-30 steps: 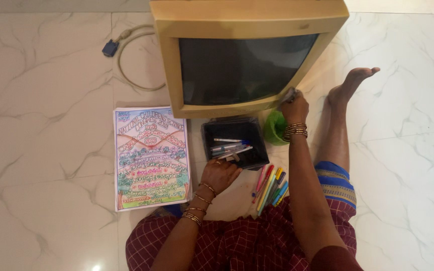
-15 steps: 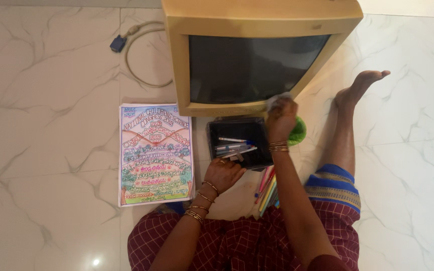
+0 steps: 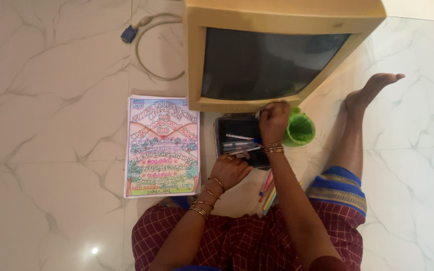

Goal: The person sits on the floor and wipes the screen and casing of a beige CRT monitor using a cloth. The person repeatedly wipes the screen surface and the plastic housing while seated.

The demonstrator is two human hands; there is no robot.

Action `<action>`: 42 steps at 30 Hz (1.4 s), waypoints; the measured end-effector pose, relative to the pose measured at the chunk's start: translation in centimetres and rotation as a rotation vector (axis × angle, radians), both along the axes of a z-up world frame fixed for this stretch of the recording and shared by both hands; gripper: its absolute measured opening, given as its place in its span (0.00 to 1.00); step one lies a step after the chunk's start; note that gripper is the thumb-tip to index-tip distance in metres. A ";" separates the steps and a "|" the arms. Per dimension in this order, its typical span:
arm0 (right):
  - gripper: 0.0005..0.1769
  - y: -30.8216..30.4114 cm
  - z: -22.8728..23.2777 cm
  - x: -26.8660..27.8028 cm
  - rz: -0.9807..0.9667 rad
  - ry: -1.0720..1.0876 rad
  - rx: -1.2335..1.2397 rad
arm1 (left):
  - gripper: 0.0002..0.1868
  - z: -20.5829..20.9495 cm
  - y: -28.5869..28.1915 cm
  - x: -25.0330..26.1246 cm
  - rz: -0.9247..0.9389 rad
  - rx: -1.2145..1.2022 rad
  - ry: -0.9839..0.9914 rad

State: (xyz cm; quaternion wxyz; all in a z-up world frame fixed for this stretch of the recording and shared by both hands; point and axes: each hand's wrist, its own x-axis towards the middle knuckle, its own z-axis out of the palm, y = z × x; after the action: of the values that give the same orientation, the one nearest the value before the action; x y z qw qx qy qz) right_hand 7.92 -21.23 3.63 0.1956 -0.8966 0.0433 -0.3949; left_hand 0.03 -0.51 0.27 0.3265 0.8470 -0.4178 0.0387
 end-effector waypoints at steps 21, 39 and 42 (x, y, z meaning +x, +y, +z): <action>0.09 1.5 2.2 -0.3 0.034 -0.004 -0.094 | 0.21 -0.1 0.1 -0.3 0.005 0.013 0.023; 0.05 8.3 4.6 3.0 0.477 0.028 -0.354 | 0.22 0.0 0.4 -0.1 -0.042 0.062 0.078; 0.06 9.6 6.4 3.7 0.522 0.138 -0.344 | 0.23 0.2 0.4 0.1 -0.048 0.111 0.098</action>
State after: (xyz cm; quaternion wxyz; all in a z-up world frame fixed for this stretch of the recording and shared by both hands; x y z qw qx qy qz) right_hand 11.64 -11.59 10.01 0.1323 -0.9221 -0.2426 -0.2710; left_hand 0.09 -0.14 0.44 0.2999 0.8543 -0.4231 -0.0342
